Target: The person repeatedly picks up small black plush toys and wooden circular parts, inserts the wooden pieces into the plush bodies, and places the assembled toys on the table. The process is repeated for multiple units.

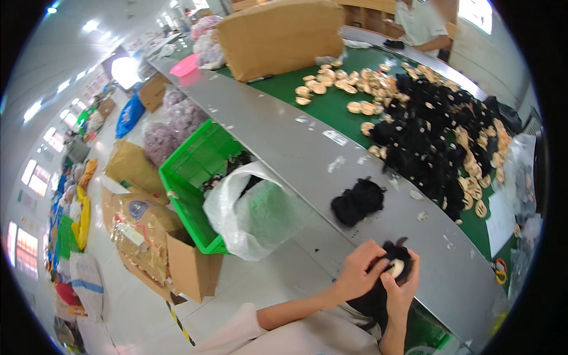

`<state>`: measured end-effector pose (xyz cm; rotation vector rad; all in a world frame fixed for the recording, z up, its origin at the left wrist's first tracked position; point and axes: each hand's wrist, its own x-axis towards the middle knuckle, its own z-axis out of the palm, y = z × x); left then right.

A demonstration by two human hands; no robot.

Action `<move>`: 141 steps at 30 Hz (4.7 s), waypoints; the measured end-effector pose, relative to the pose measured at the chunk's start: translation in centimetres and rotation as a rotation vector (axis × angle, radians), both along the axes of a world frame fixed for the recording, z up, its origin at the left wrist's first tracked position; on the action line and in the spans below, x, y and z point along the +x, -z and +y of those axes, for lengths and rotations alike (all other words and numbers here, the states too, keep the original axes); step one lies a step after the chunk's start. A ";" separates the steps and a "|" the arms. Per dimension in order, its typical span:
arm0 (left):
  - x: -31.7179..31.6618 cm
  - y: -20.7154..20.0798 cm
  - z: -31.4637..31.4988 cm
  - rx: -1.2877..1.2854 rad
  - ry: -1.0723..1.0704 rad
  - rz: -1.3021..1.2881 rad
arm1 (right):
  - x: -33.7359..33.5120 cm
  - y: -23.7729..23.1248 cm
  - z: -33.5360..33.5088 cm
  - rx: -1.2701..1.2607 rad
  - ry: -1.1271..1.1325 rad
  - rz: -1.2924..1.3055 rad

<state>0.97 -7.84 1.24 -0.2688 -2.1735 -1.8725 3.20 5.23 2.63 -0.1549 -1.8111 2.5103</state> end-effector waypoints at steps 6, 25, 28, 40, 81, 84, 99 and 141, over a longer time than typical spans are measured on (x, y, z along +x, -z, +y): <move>-0.2 0.1 -0.1 0.013 0.055 0.003 | -0.2 0.3 1.7 0.129 0.095 -0.010; -10.9 -2.8 -5.3 -0.692 -0.312 0.360 | -1.0 2.8 7.2 0.554 0.301 0.116; -10.6 -0.3 -5.4 -0.890 -0.160 0.197 | -0.5 3.6 8.9 0.614 0.354 0.077; -23.9 -3.4 -7.4 -0.534 -0.102 0.059 | 0.5 4.6 11.5 0.868 0.464 0.104; -8.7 -2.4 5.3 -0.505 0.474 0.518 | -2.5 2.0 5.9 -0.306 0.215 0.033; -7.6 -2.8 5.6 -0.500 0.476 0.465 | -1.8 2.1 7.0 -0.273 0.174 -0.011; -28.4 2.2 1.2 -1.044 -0.088 0.156 | -0.4 4.9 9.8 -0.023 0.440 0.051; -1.9 -2.2 -1.8 0.498 0.162 -0.341 | -3.2 -1.0 1.5 0.523 -0.067 0.200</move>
